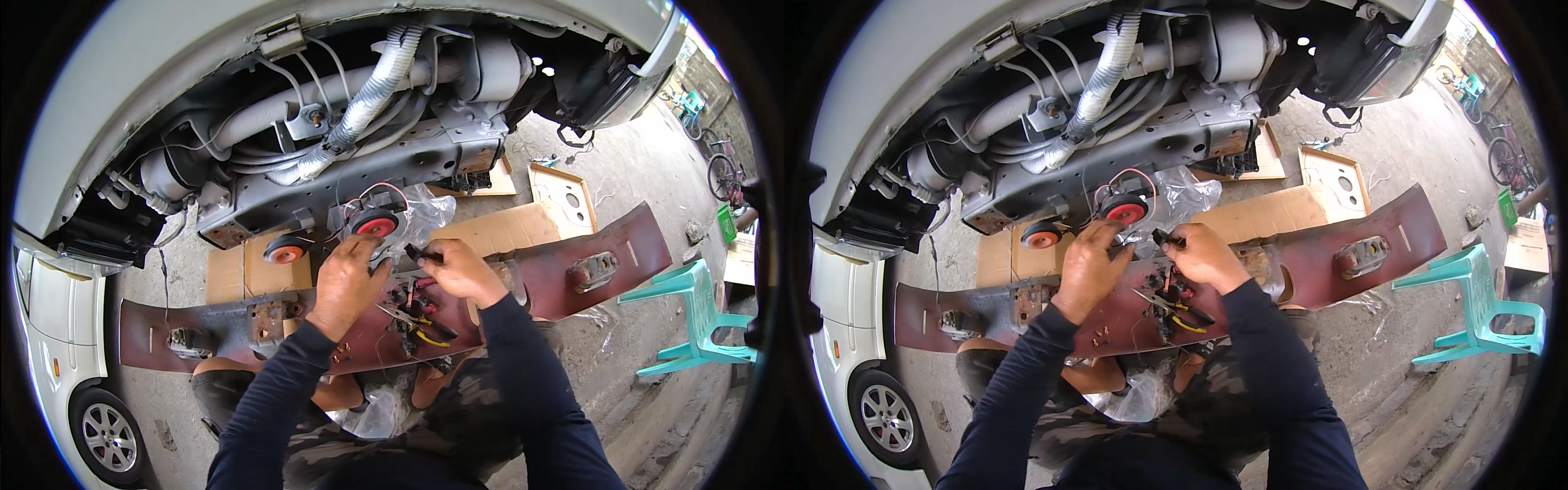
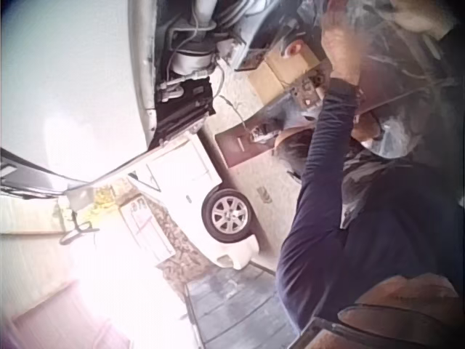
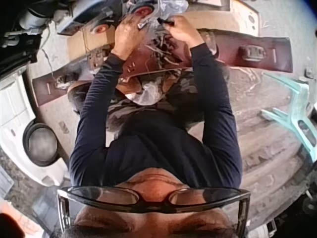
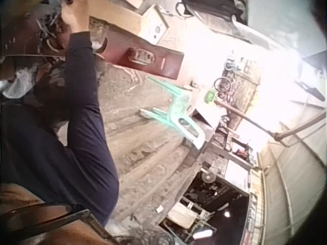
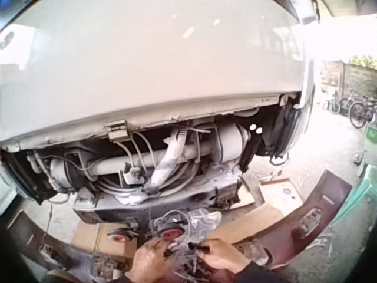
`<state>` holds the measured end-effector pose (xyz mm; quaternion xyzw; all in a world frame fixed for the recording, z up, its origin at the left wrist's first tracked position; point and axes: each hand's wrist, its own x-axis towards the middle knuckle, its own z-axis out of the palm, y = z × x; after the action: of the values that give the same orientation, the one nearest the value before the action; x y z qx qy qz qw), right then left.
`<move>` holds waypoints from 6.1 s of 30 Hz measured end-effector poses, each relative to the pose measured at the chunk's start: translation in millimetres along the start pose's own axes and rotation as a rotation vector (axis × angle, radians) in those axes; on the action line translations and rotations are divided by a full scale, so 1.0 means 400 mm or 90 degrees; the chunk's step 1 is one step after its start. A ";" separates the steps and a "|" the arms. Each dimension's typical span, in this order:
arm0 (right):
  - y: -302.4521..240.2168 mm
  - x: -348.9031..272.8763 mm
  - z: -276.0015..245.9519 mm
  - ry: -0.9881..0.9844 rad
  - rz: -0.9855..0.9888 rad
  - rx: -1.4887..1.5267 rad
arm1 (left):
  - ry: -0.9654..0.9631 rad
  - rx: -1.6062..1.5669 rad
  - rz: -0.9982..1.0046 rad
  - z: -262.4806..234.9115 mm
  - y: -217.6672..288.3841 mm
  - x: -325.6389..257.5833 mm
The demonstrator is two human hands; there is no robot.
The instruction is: The person sits on the ground under the front of a white car and works on the vehicle's wiring. They use pliers and a screwdriver to strip, twist, and connect wires near the front bumper area.
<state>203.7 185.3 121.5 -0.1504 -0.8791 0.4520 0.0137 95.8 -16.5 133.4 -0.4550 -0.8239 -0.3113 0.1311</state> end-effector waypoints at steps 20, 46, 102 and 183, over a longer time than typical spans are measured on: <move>0.004 0.043 0.083 0.024 -0.029 0.059 | 0.000 0.176 0.009 0.068 -0.053 0.032; -0.006 0.063 0.138 0.003 -0.145 0.262 | -0.162 0.049 -0.245 0.025 -0.026 0.038; -0.081 0.153 0.055 0.069 -0.215 0.097 | -0.127 -0.037 -0.057 -0.057 -0.052 0.070; -0.082 0.159 0.087 0.197 -0.230 0.195 | -0.104 0.107 -0.001 -0.076 -0.058 0.074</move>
<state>129.0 157.4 120.1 -0.0544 -0.8004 0.5418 0.2508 58.1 -25.1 162.6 -0.4656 -0.8553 -0.2034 0.1012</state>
